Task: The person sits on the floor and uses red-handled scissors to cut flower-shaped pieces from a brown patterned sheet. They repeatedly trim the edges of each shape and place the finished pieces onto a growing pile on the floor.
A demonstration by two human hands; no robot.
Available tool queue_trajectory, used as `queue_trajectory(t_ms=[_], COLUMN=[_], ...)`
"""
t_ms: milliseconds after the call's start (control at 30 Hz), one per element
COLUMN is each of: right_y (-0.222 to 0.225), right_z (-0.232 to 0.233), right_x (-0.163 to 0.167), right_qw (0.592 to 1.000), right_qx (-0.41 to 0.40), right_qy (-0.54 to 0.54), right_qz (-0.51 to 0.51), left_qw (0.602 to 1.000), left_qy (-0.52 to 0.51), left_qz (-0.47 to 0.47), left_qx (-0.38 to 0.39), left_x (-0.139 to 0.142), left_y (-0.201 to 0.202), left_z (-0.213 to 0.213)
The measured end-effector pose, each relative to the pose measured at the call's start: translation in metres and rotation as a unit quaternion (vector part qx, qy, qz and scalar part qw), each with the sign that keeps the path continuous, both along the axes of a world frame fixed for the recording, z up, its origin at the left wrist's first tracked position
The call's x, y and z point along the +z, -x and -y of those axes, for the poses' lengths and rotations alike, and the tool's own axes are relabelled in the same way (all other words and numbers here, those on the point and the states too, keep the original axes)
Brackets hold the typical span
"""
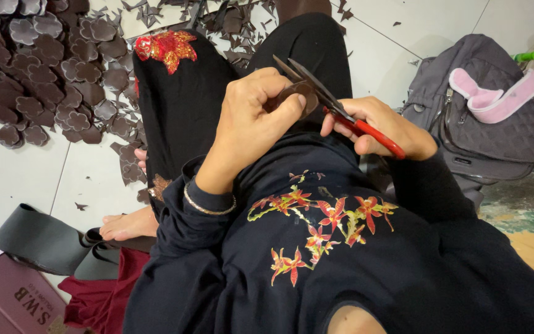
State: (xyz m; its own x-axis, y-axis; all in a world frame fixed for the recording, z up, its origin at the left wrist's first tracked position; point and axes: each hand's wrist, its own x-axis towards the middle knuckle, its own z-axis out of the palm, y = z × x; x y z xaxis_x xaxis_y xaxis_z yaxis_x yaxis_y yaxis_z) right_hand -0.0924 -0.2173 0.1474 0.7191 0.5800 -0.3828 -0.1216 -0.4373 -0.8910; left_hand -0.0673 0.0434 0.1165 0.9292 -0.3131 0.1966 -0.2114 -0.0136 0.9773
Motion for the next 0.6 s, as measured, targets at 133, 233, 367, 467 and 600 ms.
queue_trajectory(t_ms=[133, 233, 367, 467, 600], right_y=[-0.002, -0.001, 0.003, 0.005, 0.007], right_z=[0.002, 0.004, 0.004, 0.005, 0.007], right_x=[-0.001, -0.002, -0.008, -0.012, -0.015], right_qw=[1.0, 0.999, 1.0, 0.999, 0.997], right_qx=[0.023, 0.023, -0.006, -0.032, -0.052], right_qy=[0.008, 0.022, 0.03, 0.027, 0.04], right_qz=[0.014, 0.011, 0.004, 0.011, 0.039], left_qw=[1.0, 0.999, 0.999, 0.999, 0.986], left_qy=[-0.004, -0.014, -0.013, 0.011, 0.095], left_qz=[0.023, 0.026, 0.035, -0.035, -0.136], left_qx=[0.01, 0.015, 0.027, 0.034, 0.011], left_x=[0.003, 0.006, 0.007, 0.006, 0.005], left_y=[0.0, 0.001, 0.003, 0.004, 0.004], left_z=[0.0, 0.0, 0.001, 0.003, 0.006])
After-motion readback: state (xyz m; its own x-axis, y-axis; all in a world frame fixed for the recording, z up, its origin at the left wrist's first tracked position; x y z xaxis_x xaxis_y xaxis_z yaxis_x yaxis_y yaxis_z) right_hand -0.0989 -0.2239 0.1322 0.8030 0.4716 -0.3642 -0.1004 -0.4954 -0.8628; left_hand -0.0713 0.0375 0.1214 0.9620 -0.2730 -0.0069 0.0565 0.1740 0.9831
